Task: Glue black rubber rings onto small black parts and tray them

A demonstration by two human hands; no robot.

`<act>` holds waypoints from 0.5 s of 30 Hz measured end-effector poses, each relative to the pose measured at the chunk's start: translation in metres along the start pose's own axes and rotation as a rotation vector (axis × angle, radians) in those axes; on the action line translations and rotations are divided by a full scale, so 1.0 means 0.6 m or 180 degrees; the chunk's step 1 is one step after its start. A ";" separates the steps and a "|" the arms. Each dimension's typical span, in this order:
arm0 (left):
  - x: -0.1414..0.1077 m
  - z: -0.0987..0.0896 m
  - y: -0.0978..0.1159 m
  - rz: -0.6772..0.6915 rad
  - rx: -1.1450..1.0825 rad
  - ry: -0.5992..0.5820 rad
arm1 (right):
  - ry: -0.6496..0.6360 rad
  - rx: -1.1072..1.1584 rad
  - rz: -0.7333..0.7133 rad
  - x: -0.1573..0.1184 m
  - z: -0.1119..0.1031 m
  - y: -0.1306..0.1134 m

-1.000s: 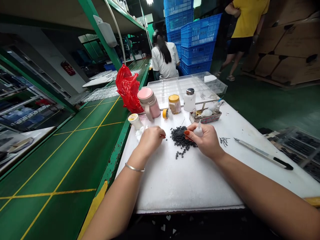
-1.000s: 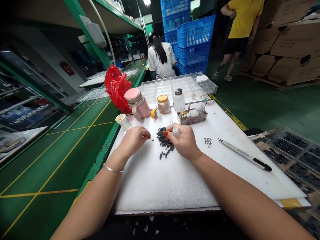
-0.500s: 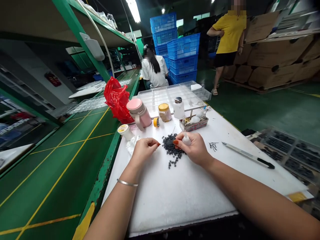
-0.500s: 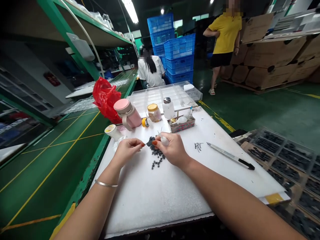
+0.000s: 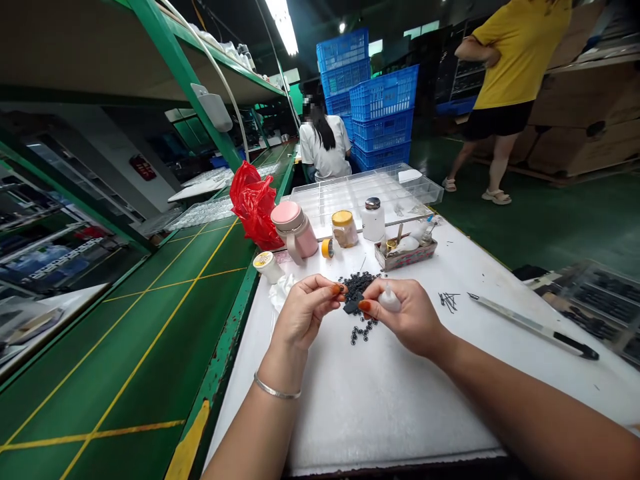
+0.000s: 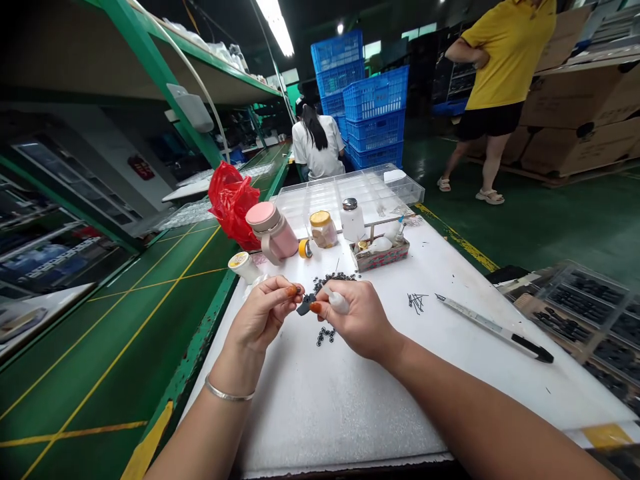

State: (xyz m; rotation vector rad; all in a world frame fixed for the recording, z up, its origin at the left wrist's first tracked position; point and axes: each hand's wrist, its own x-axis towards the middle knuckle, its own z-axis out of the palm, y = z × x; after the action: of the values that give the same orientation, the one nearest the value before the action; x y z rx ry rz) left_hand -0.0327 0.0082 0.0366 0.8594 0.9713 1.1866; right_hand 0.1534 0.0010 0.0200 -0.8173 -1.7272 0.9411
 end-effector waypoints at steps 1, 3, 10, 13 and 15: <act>-0.001 0.001 -0.001 0.0007 -0.0084 -0.0013 | -0.0008 -0.0021 -0.0010 0.000 0.000 -0.002; -0.002 0.001 -0.004 -0.0007 -0.0206 -0.0038 | -0.0022 -0.0077 -0.0028 0.000 -0.001 -0.004; -0.007 -0.006 -0.020 -0.0064 -0.0234 -0.0265 | -0.0120 -0.0353 -0.0029 0.000 -0.004 -0.004; -0.009 -0.012 -0.027 -0.0013 -0.0162 -0.0386 | -0.0212 -0.0432 -0.0021 0.000 -0.005 -0.003; -0.010 -0.015 -0.030 0.0002 -0.0071 -0.0454 | -0.0285 -0.0481 -0.0004 0.000 -0.006 -0.003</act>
State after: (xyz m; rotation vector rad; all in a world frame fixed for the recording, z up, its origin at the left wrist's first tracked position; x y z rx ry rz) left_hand -0.0358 -0.0007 0.0179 0.9138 0.8404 1.1190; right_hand 0.1564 0.0008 0.0225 -0.8828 -1.8940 0.8653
